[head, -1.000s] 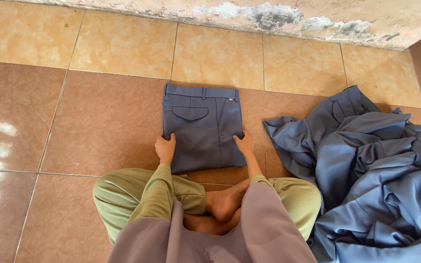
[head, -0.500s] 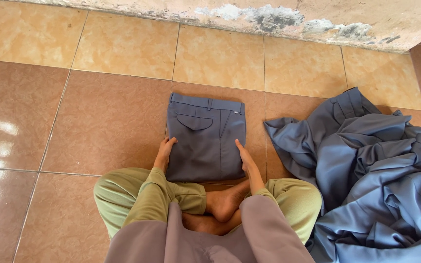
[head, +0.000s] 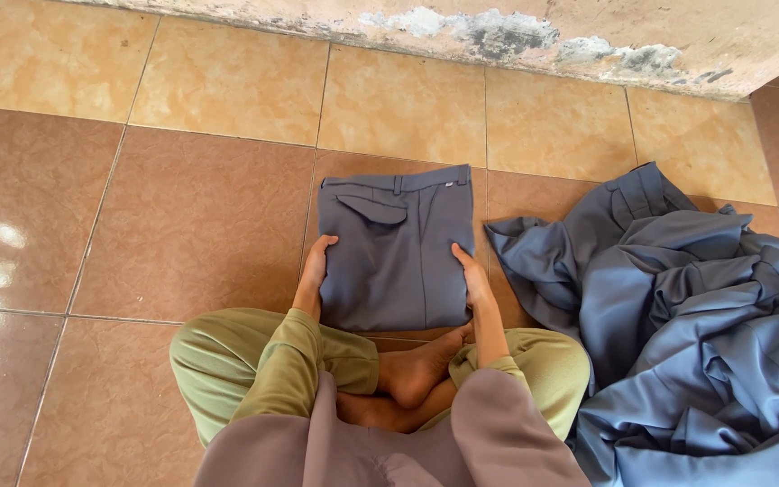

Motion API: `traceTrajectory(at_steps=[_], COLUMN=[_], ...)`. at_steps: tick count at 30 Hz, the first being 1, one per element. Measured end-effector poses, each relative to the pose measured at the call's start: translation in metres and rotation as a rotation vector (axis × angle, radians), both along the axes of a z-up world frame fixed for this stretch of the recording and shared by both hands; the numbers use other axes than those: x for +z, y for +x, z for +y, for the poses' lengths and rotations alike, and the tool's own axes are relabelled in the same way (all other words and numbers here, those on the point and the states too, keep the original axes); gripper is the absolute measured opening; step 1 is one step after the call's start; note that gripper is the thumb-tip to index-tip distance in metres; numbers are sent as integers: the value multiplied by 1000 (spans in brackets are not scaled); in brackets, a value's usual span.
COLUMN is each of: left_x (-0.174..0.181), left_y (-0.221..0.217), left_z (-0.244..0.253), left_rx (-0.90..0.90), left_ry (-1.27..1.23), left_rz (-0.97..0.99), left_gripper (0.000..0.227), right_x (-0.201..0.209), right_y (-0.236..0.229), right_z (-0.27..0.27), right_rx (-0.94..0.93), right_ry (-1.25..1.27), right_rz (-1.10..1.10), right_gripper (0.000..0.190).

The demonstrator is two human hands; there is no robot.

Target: A person sitting on the floor is unfolding and then neatly folding pairs of blue trousers.

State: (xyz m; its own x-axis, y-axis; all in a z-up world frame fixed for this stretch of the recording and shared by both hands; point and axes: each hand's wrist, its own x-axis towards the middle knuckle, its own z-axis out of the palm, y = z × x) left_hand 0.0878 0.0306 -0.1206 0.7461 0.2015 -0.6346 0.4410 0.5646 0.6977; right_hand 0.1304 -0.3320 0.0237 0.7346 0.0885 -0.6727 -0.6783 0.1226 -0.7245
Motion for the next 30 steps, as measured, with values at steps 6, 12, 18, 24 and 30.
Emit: traceTrajectory(at_steps=[6, 12, 18, 24, 30], left_x=[122, 176, 306, 375, 425], left_y=[-22, -67, -144, -241, -343], left_z=[-13, 7, 23, 52, 71], left_rx=[133, 284, 457, 709, 1009], left_ry=[-62, -195, -248, -266, -214], left_rz=[-56, -153, -195, -266, -312], left_gripper=[68, 53, 48, 48, 44], right_x=[42, 76, 80, 122, 149], right_y=[2, -11, -29, -65, -117], right_z=[-12, -1, 46, 142, 249], right_rx=[-121, -165, -20, 227, 536], right_ry=[31, 40, 92, 216, 302], right_rz=[-101, -185, -260, -299, -313], right_gripper=[85, 65, 62, 59, 55])
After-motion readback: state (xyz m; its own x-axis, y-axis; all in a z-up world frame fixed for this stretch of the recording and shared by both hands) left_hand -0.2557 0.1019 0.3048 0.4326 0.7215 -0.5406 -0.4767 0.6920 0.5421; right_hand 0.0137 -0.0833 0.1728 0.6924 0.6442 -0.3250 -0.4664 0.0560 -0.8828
